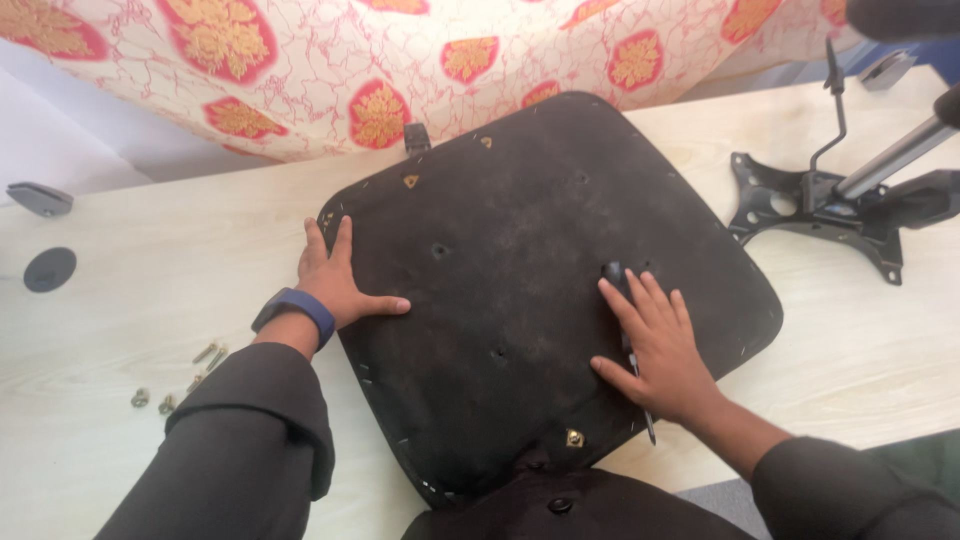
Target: The person attaches small black plastic feet to the underside of a black upholstered chair seat using a screwdriver and several screws. They pick up each foot, align it with a pre-drilled hole, and tighten the screw to secure it.
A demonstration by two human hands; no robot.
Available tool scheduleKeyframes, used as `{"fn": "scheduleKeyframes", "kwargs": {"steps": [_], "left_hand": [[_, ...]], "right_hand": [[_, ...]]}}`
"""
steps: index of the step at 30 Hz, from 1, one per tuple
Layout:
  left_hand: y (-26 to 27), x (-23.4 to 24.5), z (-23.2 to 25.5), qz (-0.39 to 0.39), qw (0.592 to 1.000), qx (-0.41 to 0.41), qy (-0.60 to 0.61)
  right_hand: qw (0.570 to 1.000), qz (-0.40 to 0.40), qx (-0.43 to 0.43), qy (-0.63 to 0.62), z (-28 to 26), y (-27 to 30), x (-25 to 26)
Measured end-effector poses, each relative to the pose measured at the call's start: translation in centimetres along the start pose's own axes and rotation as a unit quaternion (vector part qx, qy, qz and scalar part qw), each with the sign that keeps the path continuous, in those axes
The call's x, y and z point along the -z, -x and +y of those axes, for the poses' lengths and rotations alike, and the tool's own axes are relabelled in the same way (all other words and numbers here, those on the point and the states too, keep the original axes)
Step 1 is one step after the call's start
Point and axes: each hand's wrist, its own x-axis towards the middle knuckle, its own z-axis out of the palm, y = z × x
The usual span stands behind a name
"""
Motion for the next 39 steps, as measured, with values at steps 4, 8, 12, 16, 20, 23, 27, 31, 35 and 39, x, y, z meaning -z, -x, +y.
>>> {"fn": "scheduleKeyframes", "kwargs": {"steps": [4, 8, 12, 16, 20, 23, 27, 31, 35, 39], "left_hand": [[-2.4, 0.0, -1.6, 0.022, 0.999, -0.035, 0.021], [-4.0, -0.1, -2.6, 0.087, 0.986, -0.09, 0.109], [-4.1, -0.4, -2.9, 0.088, 0.983, -0.046, 0.152], [-3.6, -1.0, -2.9, 0.101, 0.982, -0.023, 0.16], [-2.9, -1.5, -3.8, 0.138, 0.974, -0.05, 0.174], [-2.5, -1.7, -4.4, 0.141, 0.976, -0.049, 0.156], [-1.3, -2.2, -4.5, 0.131, 0.977, -0.021, 0.169], [0.3, -2.8, -4.6, 0.133, 0.975, -0.011, 0.178], [2.2, -3.6, -5.2, 0.138, 0.971, -0.013, 0.194], [4.7, -4.7, -4.6, 0.166, 0.963, -0.027, 0.212]], "right_hand": [[1.0, -0.005, -0.005, -0.008, -0.3, 0.2, 0.2], [1.0, -0.008, 0.0, -0.026, -0.2, 0.2, 0.5], [1.0, 0.003, 0.011, -0.02, -0.1, 0.0, 0.7], [1.0, -0.001, 0.019, -0.014, 0.3, -0.2, 0.8], [0.999, 0.005, 0.039, -0.022, 1.4, -0.6, 1.1], [0.999, 0.004, 0.037, -0.017, 2.0, -1.4, 1.2], [0.999, 0.003, 0.038, -0.016, 2.9, -2.2, 1.2], [0.999, 0.003, 0.053, -0.008, 4.2, -3.3, 1.3], [0.998, 0.015, 0.063, -0.018, 5.4, -4.2, 1.6], [0.997, 0.019, 0.068, -0.023, 6.7, -5.5, 1.9]]}}
